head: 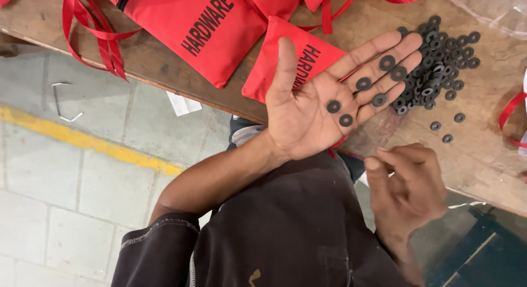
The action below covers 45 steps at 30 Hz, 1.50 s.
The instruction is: The person counts out black washers and places them into red pouches, then places a small plastic bag of instructional materials into each pouch before zipping them closed.
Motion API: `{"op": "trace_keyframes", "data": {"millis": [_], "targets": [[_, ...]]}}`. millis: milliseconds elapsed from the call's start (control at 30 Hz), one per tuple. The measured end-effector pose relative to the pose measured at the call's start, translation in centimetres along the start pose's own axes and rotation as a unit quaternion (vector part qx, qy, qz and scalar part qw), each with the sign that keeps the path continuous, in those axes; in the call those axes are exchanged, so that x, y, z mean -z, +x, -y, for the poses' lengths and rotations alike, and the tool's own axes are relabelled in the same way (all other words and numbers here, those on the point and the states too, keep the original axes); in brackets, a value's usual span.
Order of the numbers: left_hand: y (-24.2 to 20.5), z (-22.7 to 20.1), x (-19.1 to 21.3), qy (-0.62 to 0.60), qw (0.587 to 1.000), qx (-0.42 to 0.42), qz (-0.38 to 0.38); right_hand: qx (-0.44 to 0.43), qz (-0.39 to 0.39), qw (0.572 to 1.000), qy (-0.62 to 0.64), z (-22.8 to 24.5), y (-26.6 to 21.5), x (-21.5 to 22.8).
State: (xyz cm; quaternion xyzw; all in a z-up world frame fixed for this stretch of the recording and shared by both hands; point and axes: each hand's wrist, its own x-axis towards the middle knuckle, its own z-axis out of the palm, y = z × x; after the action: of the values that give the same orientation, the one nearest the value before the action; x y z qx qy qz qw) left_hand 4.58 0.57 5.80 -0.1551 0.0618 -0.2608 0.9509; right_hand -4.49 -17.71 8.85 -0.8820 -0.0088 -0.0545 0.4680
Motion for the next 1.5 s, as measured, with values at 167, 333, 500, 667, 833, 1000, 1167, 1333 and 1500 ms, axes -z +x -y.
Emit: {"op": "trace_keyframes", "data": {"millis": [167,333,500,667,833,1000,1167,1333,1500], "targets": [[-0.1,0.1,-0.3,0.003,1.0,0.0,0.009,0.174,0.096,0.977,-0.081,-0.2,0.3,-0.3],[-0.2,0.3,-1.1,-0.021,1.0,-0.008,0.002,0.231,0.105,0.959,-0.125,0.0,1.3,-1.3],[-0.5,0.2,-0.9,-0.023,1.0,-0.009,0.007,0.248,0.102,0.953,-0.143,0.0,1.2,-1.6],[-0.7,0.3,0.3,0.043,0.998,-0.009,0.054,0.227,0.109,0.955,-0.158,0.6,1.2,-1.8],[-0.6,0.2,-0.3,0.0,1.0,-0.002,0.016,0.232,0.112,0.951,-0.172,0.4,1.8,-2.2],[-0.6,0.9,-0.3,-0.017,1.0,0.006,-0.009,0.233,0.143,0.947,-0.171,1.0,2.8,-2.7],[-1.0,0.7,0.8,-0.039,0.999,0.0,-0.026,0.184,0.087,0.963,-0.179,0.3,2.1,-1.8],[-1.0,0.7,1.1,0.026,1.0,0.01,-0.002,0.136,0.049,0.961,-0.237,-1.1,1.8,-0.8],[-1.3,1.1,1.5,0.061,0.998,0.006,0.002,0.132,0.061,0.965,-0.22,-0.2,2.9,-1.6]]}}
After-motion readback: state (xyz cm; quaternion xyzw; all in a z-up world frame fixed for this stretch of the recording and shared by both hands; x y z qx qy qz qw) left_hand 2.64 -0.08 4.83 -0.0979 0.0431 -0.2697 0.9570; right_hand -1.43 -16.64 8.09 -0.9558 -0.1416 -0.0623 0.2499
